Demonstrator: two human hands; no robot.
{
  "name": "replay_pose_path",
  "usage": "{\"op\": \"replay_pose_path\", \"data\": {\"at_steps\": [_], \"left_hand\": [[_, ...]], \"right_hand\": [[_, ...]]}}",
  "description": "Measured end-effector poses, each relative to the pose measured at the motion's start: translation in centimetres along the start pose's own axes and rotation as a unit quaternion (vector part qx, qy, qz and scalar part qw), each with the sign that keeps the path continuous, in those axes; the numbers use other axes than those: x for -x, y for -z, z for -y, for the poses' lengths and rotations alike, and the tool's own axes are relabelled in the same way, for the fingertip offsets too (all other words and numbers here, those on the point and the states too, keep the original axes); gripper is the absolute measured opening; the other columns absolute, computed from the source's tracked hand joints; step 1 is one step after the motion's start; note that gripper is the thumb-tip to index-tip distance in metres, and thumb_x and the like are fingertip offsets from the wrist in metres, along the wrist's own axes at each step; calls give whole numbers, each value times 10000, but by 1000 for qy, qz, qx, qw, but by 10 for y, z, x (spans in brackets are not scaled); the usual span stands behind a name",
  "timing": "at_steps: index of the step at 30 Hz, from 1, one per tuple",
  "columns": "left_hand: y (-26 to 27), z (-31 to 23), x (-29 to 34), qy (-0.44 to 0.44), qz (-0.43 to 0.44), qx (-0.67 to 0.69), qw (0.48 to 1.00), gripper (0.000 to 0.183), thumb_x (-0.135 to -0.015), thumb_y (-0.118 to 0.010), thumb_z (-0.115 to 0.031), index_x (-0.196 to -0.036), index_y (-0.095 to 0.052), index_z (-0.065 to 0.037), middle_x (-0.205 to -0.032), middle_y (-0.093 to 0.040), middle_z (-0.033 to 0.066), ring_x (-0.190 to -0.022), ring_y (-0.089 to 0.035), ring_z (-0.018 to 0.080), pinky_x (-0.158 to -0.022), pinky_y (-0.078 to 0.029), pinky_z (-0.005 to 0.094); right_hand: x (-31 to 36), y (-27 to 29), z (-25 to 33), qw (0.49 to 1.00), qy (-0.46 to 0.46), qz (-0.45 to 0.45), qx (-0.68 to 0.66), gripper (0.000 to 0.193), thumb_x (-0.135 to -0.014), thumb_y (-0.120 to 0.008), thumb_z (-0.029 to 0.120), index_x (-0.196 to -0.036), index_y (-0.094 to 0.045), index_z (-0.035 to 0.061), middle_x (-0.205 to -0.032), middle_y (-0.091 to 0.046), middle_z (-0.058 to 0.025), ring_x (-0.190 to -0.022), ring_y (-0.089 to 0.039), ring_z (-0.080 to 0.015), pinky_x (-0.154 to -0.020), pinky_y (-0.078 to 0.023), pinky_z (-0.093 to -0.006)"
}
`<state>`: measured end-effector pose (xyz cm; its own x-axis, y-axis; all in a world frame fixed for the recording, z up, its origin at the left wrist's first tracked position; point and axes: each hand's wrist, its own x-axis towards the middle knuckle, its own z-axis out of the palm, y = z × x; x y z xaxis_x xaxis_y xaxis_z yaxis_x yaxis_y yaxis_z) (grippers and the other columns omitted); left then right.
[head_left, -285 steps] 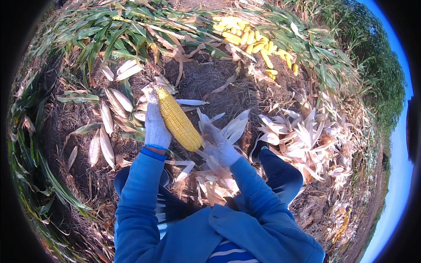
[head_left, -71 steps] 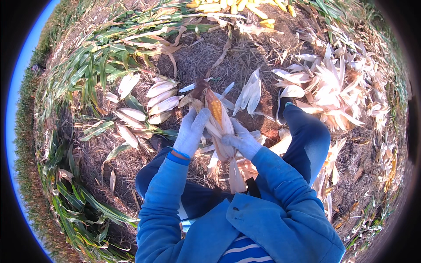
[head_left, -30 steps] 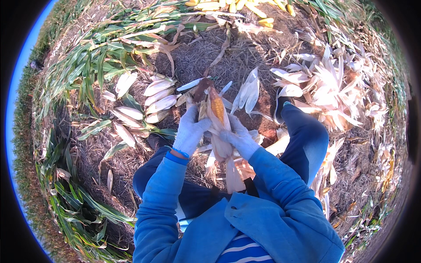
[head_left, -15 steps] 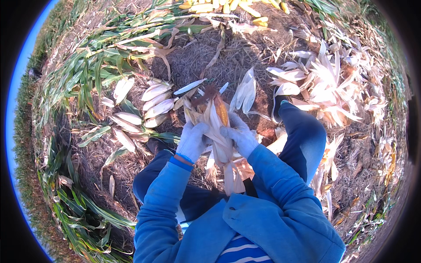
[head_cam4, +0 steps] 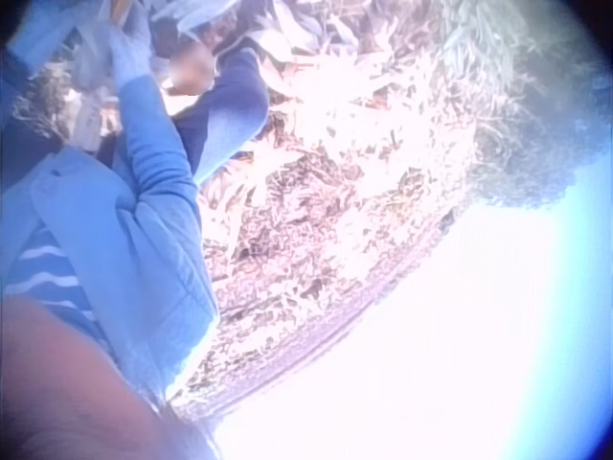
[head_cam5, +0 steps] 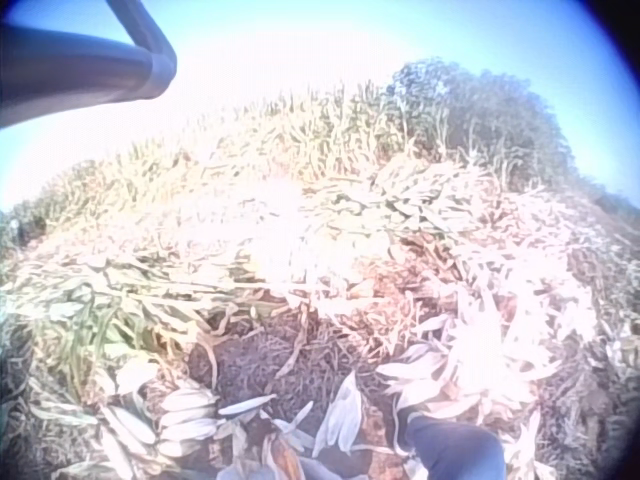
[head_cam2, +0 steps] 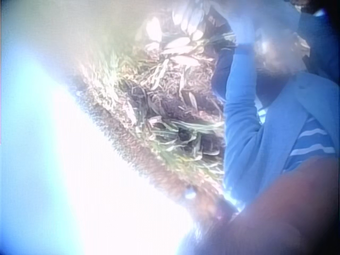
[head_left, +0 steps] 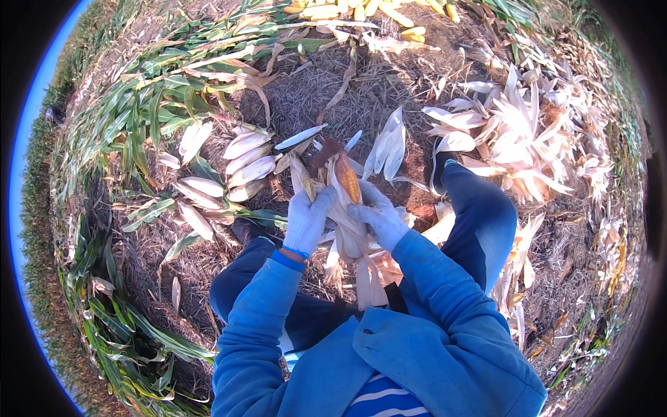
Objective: The person sits on the ground in a cornfield and repeatedly husks corn cobs by hand. They remove the dried husks from each cob and place the cleaned cobs into a pile nearby.
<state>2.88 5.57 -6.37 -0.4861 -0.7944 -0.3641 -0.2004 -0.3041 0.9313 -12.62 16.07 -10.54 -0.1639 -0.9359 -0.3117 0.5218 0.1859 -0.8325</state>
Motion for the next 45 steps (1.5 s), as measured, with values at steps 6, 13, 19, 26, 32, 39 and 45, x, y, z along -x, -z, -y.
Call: {"op": "replay_pose_path", "data": {"at_steps": [6, 13, 19, 26, 32, 39, 45], "left_hand": [[-7, 8, 0, 19, -32, 121, 992, 233, -1009, -606, -226, -1112, -649, -22, -916, -690, 50, -691, -630, 94, -538, -486, 239], [2, 21, -2, 95, -48, 177, 978, 281, -997, -609, -194, -1210, -613, -10, -967, -696, 104, -755, -703, 191, -558, -575, 290], [-18, 20, 4, 83, 25, 169, 982, 239, -981, -593, -103, -1201, -593, -10, -1022, -687, 108, -815, -715, 205, -640, -642, 354], [39, 35, 6, 38, -95, 202, 974, 219, -978, -546, -178, -1149, -585, -46, -997, -676, 109, -727, -681, 176, -494, -523, 281], [63, 42, -13, -103, -253, -333, 902, 533, -816, -746, -171, -1297, -561, -33, -1187, -626, 195, -1019, -652, 351, -877, -544, 461], [7, 10, 9, -366, -108, -512, 770, 839, -802, -796, -455, -1454, -443, -64, -1418, -514, 190, -1315, -510, 390, -1145, -337, 560], [0, 41, -6, 31, 51, -449, 892, 617, -831, -788, -402, -1311, -599, -62, -1105, -725, 183, -1044, -705, 362, -912, -541, 470]], "right_hand": [[-2, 3, -9, 997, -32, 29, -62, 682, -937, -700, 155, -1546, -404, 73, -1457, -544, -79, -1307, -527, -169, -1117, -418, -343], [-10, -2, -17, 984, 29, -97, 144, 690, -964, -681, 219, -1566, -375, 81, -1457, -557, -124, -1275, -565, -187, -1067, -464, -350], [-20, -2, -26, 975, 29, -147, 166, 737, -933, -710, 371, -1531, -417, 56, -1285, -652, -127, -1122, -638, -202, -950, -511, -319], [-47, 96, 2, 828, 51, -430, -355, 535, -993, -630, 516, -1303, -545, 89, -1206, -635, -120, -1119, -628, -287, -984, -540, -488], [-49, 108, 24, 890, 175, -334, -257, 478, -1019, -643, 354, -1390, -505, 86, -1234, -629, -128, -1137, -627, -284, -964, -553, -456], [-48, 34, 36, 943, 118, -299, -84, 523, -982, -688, 234, -1424, -469, 59, -1173, -628, -97, -1014, -644, -212, -901, -569, -397], [-48, -12, 71, 964, 171, -131, -157, 574, -975, -693, 197, -1463, -423, 61, -1203, -616, -90, -1084, -638, -214, -922, -569, -368]]}}
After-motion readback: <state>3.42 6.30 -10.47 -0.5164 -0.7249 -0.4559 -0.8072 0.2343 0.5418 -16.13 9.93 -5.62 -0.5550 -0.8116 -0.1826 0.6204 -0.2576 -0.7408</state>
